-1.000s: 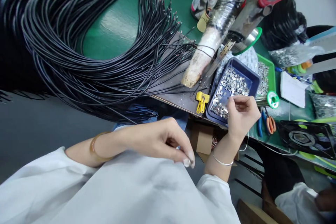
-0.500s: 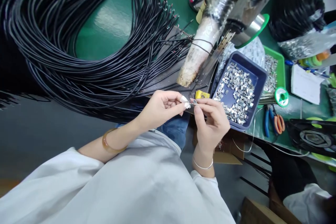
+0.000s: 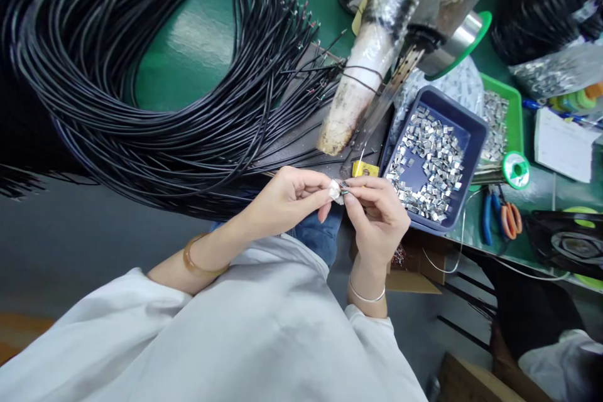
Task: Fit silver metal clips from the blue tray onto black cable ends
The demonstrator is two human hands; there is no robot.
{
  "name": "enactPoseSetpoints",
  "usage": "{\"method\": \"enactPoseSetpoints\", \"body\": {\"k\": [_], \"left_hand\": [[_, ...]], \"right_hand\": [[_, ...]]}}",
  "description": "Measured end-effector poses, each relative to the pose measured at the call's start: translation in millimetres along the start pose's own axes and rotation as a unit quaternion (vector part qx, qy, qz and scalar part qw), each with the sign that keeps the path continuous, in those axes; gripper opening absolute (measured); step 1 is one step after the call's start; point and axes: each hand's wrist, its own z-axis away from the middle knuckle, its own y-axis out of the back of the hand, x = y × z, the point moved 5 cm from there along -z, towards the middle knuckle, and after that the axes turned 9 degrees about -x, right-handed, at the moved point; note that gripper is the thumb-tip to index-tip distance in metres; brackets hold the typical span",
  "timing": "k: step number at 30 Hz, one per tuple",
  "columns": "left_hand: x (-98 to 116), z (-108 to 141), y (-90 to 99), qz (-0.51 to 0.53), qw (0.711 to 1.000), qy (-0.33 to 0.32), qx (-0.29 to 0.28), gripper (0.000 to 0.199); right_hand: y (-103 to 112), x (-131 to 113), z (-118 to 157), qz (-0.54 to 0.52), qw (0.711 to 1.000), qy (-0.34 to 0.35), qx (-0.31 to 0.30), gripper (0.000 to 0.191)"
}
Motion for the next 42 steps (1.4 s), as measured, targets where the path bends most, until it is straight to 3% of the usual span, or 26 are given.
{"method": "enactPoseSetpoints", "body": {"k": [8, 18, 28, 31, 33, 35, 39, 40, 42], "left_hand": [[1, 3, -2.3, -0.027, 0.999, -0.006, 0.023, 0.027], [9, 5, -3.3, 0.009, 0.999, -0.013, -0.028, 0.036], [4, 8, -2.0, -0.051, 0.998, -0.023, 0.014, 0.032], [6, 9, -0.5, -0.06, 0.995, -0.059, 0.055, 0.017], [11, 11, 0.3, -0.095, 0.986, -0.117, 0.073, 0.01], [17, 14, -0.9, -0.163, 0.962, -0.202, 0.081, 0.006], [21, 22, -5.8, -0.257, 0.9, -0.336, 0.107, 0.006], [20, 22, -5.5, -0.251, 0.901, -0.333, 0.116, 0.007], [14, 17, -2.5, -0.195, 0.938, -0.26, 0.119, 0.014]], "right_hand": [[2, -19, 1, 0.148, 0.986, 0.078, -0.008, 0.022], [2, -13, 0, 0.042, 0.997, 0.046, -0.035, 0.021], [2, -23, 2, 0.123, 0.99, 0.063, -0.042, 0.025], [2, -16, 4, 0.04, 0.999, 0.005, -0.017, 0.019], [0, -7, 5, -0.057, 0.997, -0.045, -0.011, 0.009], [-4, 1, 5, -0.149, 0.985, -0.086, -0.022, 0.004], [-12, 9, 3, -0.259, 0.954, -0.139, -0.061, 0.017], [-12, 8, 3, -0.251, 0.956, -0.14, -0.062, 0.017], [-9, 5, 3, -0.181, 0.976, -0.117, -0.034, 0.011]]}}
